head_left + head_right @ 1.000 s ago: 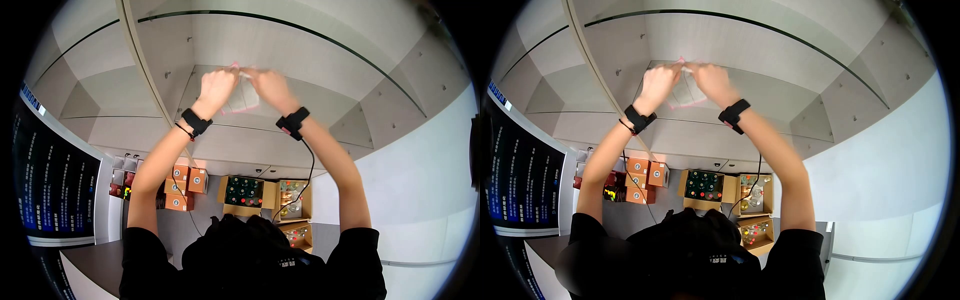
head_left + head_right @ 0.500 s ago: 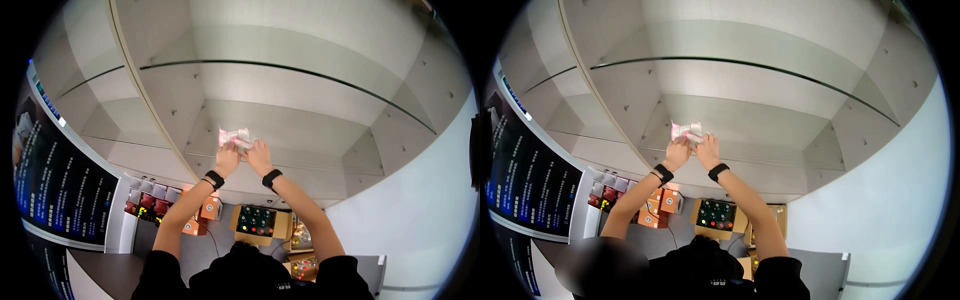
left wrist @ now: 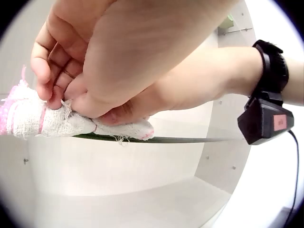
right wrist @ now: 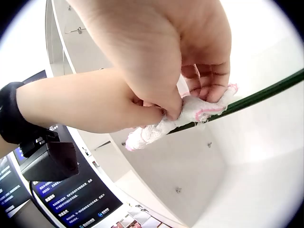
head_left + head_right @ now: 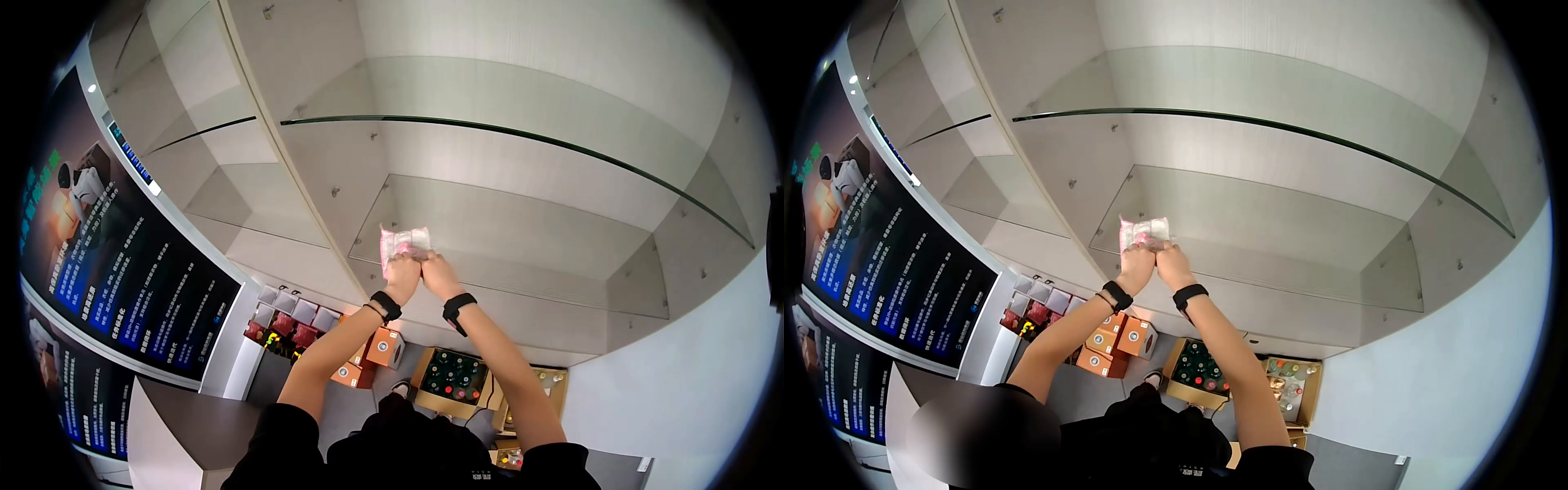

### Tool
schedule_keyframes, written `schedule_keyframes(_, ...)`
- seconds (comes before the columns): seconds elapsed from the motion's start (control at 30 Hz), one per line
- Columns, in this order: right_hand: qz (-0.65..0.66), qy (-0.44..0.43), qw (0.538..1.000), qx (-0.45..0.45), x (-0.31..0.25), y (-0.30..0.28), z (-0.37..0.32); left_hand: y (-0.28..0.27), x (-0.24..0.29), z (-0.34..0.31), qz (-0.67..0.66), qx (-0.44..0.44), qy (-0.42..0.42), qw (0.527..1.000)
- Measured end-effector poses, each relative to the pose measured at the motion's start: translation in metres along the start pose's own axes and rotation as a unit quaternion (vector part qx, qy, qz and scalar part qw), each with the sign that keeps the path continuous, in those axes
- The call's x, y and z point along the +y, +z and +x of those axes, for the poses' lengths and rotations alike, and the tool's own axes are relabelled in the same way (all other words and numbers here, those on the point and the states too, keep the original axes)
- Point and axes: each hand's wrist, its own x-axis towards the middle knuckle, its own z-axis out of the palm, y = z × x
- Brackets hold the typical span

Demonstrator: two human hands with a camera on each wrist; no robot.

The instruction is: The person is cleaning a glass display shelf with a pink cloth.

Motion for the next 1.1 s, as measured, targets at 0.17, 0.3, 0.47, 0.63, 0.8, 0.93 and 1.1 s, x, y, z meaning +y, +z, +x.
schedule_keyframes(0.17,0.033,0.015,0.999,-0.003,-0.012,0.038,0.03,0.014,-0.032,0.004,0.052,-0.022,-0.042,0.998)
schedule_keyframes(0.3,0.034,0.007,0.999,-0.001,-0.032,0.067,0.06,0.009,-0.071,0.003,-0.018,-0.079,-0.063,0.995)
schedule_keyframes(0.47,-0.016,0.016,1.0,0.018,-0.053,0.073,0.081,0.028,-0.106,0.01,-0.084,-0.086,-0.028,0.992)
schedule_keyframes(0.63,-0.029,0.067,0.997,0.005,-0.05,0.068,0.097,0.04,-0.108,0.036,-0.09,-0.089,-0.044,0.991)
schedule_keyframes(0.8,-0.019,0.106,0.994,0.005,-0.028,0.064,0.119,0.038,-0.102,0.076,-0.134,-0.17,-0.082,0.973)
schedule_keyframes(0.93,-0.024,0.123,0.992,0.001,-0.004,0.065,0.139,0.046,-0.09,0.112,-0.076,-0.223,-0.119,0.965)
schedule_keyframes(1.1,-0.057,0.179,0.982,-0.001,0.028,0.075,0.172,0.081,-0.086,0.159,-0.14,-0.223,-0.161,0.951)
